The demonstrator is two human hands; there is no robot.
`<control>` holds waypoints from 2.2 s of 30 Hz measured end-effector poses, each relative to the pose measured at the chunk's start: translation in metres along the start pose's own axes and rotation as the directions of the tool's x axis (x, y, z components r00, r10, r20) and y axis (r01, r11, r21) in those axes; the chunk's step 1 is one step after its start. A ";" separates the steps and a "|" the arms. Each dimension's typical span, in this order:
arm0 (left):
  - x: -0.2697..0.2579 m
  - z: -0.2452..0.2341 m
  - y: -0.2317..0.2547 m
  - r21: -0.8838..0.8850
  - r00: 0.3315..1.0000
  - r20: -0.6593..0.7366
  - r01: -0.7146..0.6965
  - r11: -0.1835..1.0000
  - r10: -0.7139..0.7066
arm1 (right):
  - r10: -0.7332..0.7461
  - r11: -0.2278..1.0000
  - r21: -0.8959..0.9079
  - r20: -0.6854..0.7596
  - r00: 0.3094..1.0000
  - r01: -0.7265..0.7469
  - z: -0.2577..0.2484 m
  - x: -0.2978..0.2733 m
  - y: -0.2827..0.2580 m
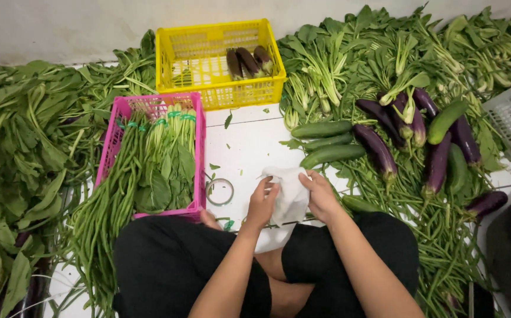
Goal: Cleaning eggplants and cucumbers by wiping them with a cloth and sorting them into crates.
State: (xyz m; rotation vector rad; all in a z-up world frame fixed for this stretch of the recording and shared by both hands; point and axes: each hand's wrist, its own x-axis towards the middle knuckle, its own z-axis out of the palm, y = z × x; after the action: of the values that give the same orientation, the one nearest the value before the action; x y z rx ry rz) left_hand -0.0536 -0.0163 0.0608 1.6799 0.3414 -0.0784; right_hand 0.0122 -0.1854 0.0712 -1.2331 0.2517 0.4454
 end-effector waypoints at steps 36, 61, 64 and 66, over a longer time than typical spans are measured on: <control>0.041 -0.012 0.020 0.483 0.997 0.067 -0.001 0.875 -0.036 | 0.147 0.609 -0.768 -0.137 0.980 -0.199 -0.044 0.069 0.030; 0.294 0.129 0.036 0.828 0.872 0.464 -0.490 0.272 0.157 | 0.416 0.554 -0.810 0.069 0.907 -0.192 -0.032 0.093 -0.006; 0.273 0.114 0.041 0.817 0.876 0.439 -0.481 0.319 0.198 | 0.411 0.543 -0.822 0.078 0.909 -0.175 -0.038 0.098 0.007; 0.257 0.102 0.042 0.775 0.870 0.375 -0.483 0.407 0.319 | 0.385 0.553 -0.812 0.051 0.922 -0.186 -0.048 0.108 0.022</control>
State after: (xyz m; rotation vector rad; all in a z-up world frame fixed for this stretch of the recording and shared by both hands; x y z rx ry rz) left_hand 0.2172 -0.0748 0.0233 2.7074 -0.3462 -0.0210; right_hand 0.1007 -0.2042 -0.0082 -2.0271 0.0391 1.0682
